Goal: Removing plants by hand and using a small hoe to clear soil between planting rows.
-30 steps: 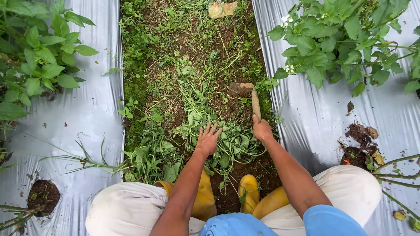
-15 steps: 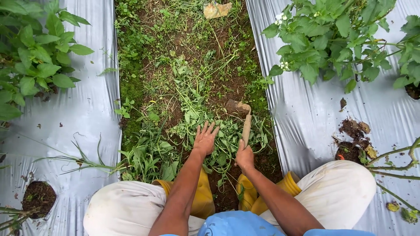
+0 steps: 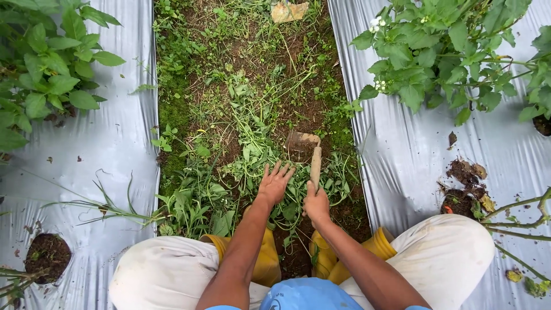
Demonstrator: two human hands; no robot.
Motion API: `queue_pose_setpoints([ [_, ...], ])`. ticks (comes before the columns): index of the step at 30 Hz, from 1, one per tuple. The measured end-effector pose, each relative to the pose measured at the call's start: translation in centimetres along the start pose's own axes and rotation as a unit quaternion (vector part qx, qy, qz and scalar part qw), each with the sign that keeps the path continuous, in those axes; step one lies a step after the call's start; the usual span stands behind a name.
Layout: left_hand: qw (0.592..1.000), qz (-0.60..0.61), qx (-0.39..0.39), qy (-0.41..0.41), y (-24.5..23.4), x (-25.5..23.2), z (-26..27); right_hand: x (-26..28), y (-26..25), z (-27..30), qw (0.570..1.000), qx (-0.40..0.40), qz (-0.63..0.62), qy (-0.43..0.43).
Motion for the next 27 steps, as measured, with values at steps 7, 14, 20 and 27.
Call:
queue_pose_setpoints([
  [7, 1.0, 0.013, -0.005, 0.002, -0.3, -0.3, 0.6, 6.0, -4.9, -7.8, 0.993, -0.051, 0.075, -0.073],
  [14, 1.0, -0.003, -0.012, 0.003, -0.6, -0.4, 0.5, 0.9, -5.5, -10.7, 0.988, 0.057, 0.141, -0.018],
  [20, 1.0, -0.002, -0.016, -0.001, -0.7, -0.6, 0.8, 0.3, -4.0, -11.7, 0.975, 0.036, 0.215, -0.045],
  [27, 1.0, 0.012, -0.023, 0.006, -0.5, -0.8, 1.1, 6.3, -7.6, -8.4, 0.981, 0.018, 0.178, -0.071],
])
Point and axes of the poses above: each hand's wrist, its own z-axis away from the middle knuckle, its own y-axis out of the palm, x = y × z, the point moved 4 cm from there along -z, towards the middle knuckle, and after that the axes turned 12 degrees about z, right-handed, at the moved point
